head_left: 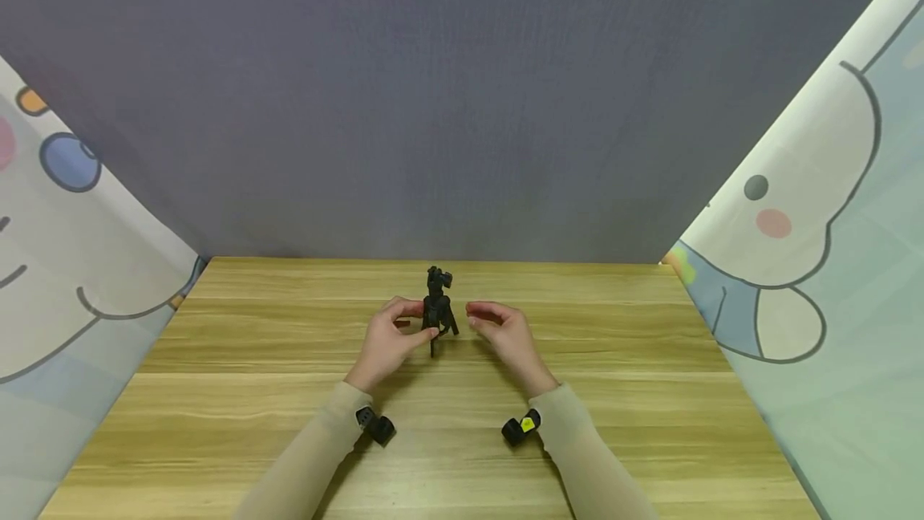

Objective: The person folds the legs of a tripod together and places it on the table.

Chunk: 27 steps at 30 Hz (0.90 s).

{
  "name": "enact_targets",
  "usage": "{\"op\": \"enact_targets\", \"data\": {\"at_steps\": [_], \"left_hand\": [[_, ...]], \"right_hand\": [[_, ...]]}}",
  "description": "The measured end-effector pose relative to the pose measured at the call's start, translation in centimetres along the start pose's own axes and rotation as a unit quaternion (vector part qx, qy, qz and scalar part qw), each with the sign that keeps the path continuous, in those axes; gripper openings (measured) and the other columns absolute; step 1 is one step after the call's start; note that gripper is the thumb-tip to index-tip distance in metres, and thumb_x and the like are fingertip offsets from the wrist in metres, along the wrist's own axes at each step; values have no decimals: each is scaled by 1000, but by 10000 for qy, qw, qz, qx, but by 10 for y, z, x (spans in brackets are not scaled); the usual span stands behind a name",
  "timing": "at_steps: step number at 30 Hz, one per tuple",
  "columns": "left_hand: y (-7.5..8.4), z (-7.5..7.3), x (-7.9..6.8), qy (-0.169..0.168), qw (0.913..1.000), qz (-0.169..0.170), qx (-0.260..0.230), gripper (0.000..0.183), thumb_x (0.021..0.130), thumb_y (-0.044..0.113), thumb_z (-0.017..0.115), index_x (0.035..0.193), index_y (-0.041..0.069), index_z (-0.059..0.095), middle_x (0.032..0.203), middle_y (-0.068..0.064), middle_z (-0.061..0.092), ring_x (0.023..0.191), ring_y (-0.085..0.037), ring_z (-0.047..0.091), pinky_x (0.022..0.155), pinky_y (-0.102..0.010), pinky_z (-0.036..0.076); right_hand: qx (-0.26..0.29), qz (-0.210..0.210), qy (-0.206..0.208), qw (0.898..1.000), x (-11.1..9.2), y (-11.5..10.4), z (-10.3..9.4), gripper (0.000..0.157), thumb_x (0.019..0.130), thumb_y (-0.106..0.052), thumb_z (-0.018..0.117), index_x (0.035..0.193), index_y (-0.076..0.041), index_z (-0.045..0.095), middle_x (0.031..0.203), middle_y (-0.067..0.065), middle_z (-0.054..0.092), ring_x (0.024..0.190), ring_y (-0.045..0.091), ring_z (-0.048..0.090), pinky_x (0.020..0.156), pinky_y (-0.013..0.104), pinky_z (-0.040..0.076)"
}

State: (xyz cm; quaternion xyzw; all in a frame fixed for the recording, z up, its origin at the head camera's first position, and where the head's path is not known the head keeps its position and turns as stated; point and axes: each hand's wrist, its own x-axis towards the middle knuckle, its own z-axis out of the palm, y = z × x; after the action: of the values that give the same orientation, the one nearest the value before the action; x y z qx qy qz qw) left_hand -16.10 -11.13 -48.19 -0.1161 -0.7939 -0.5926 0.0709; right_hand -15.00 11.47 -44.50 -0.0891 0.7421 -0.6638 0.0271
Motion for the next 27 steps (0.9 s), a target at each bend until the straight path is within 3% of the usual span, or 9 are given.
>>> {"op": "enact_targets", "data": {"at_steps": [6, 12, 19, 27], "left_hand": [[-3, -5, 2, -638, 9968, 0, -487, 44, 83, 3, 81, 125, 5, 67, 119, -13, 64, 114, -34, 59, 100, -59, 43], [-6, -7, 3, -1041, 9928, -197, -567, 49, 88, 7, 77, 134, 9, 61, 132, -10, 60, 124, -30, 55, 103, -51, 44], [-9, -7, 4, -982, 9931, -385, -509, 51, 85, 8, 80, 133, 9, 63, 130, -9, 64, 122, -27, 59, 101, -47, 47], [-9, -6, 7, -1060, 9895, -589, -781, 54, 84, 2, 79, 135, 3, 60, 131, -16, 62, 123, -32, 57, 101, -48, 47]], "right_hand": [[63, 53, -289, 9995, 2, 6, 3, 29, 92, 3, 68, 119, 13, 65, 119, 29, 65, 109, 41, 64, 83, 24, 54], [-81, -83, -302, 9995, 10, 36, 10, 26, 90, 0, 72, 116, 6, 71, 115, 18, 70, 104, 27, 67, 83, 24, 54], [-360, -367, -63, 9987, 12, 46, 17, 15, 88, -2, 74, 103, -1, 77, 103, 11, 73, 94, 20, 68, 77, 25, 55], [-656, -498, -86, 9966, 13, 47, 19, 15, 88, 1, 73, 103, -2, 77, 101, 9, 73, 95, 21, 68, 80, 28, 56]]}}
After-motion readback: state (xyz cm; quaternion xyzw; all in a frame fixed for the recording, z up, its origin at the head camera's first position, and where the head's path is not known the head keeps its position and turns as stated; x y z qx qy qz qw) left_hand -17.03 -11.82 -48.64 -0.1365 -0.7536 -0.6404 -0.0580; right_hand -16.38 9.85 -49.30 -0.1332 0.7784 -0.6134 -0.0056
